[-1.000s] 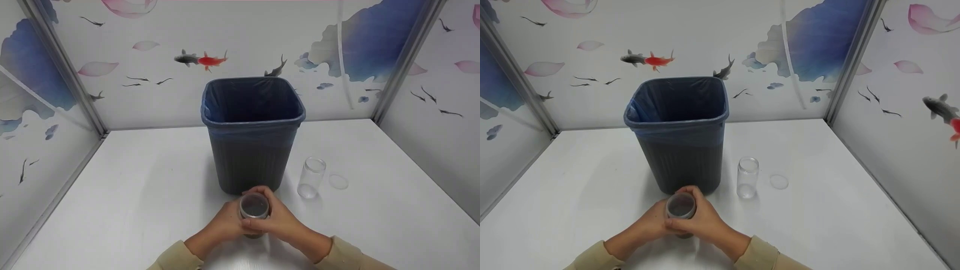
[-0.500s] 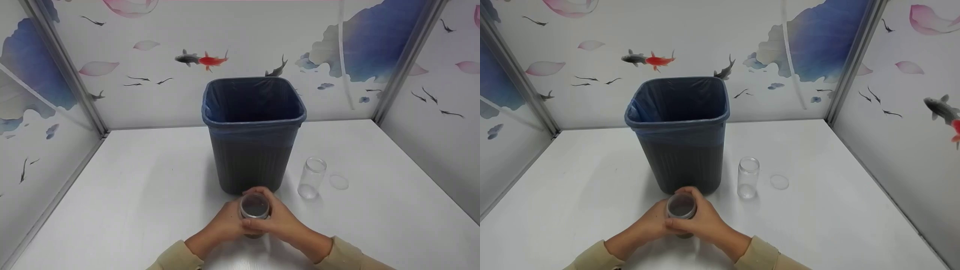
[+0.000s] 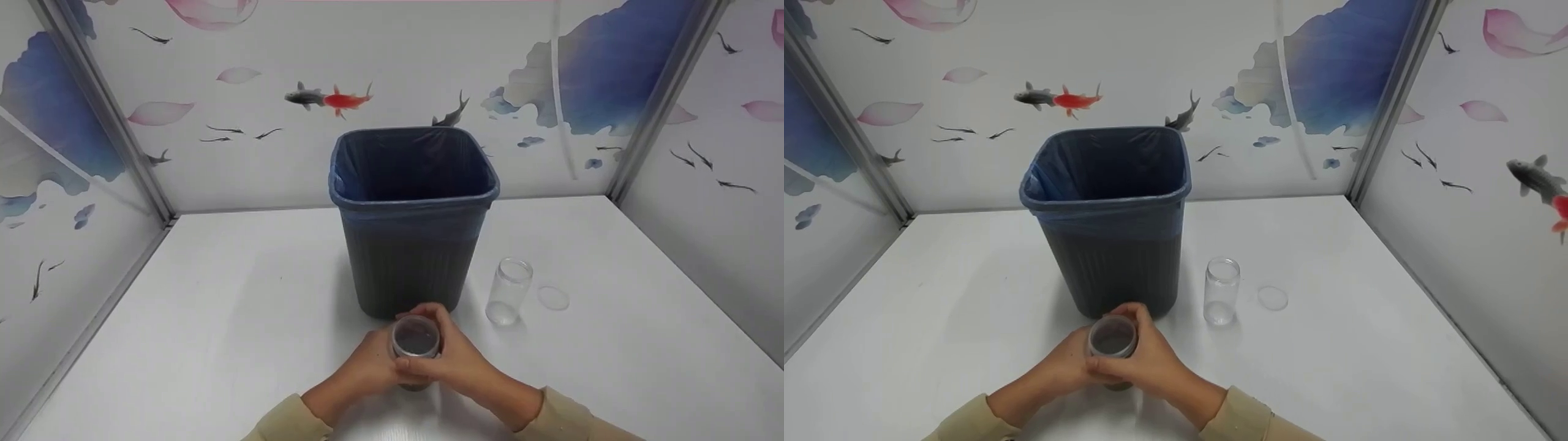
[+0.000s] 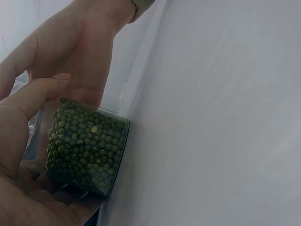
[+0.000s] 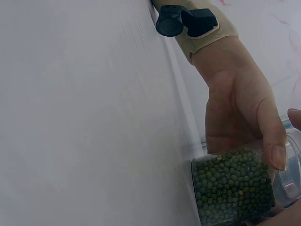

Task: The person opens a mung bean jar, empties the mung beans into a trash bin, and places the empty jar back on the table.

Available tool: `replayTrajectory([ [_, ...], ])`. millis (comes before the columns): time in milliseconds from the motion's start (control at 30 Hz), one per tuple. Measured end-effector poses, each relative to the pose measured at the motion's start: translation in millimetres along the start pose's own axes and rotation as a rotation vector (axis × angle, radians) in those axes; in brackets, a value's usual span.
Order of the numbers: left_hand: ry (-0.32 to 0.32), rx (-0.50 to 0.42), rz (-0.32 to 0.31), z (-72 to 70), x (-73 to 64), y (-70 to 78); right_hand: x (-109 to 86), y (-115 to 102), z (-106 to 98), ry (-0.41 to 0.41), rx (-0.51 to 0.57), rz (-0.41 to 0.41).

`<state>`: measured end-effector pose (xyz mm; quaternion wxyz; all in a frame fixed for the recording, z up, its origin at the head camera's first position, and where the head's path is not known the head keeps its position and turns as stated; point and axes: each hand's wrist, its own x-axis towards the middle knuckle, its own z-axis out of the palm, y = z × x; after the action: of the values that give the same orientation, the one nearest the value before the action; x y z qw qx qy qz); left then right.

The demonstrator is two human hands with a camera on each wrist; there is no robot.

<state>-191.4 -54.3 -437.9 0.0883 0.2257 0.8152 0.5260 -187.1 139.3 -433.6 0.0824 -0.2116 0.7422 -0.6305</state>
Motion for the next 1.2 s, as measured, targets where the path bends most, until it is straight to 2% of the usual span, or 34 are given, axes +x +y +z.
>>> replayTrajectory([
  [267,-0.007,-0.024,-0.001,-0.1,0.3,0.6,-0.8,-1.1,0.2,0.007,0.011,0.029],
  [500,-0.013,-0.007,0.011,0.5,2.5,1.1,-1.7,-1.6,-1.0,0.016,-0.004,0.030],
  [967,0.004,0.022,-0.025,1.0,-0.4,0.5,0.2,-0.6,0.0,-0.025,-0.030,0.000],
  [1200,0.021,0.037,-0.002,2.1,0.4,0.2,0.7,0.0,-0.9,-0.022,-0.048,-0.016],
])
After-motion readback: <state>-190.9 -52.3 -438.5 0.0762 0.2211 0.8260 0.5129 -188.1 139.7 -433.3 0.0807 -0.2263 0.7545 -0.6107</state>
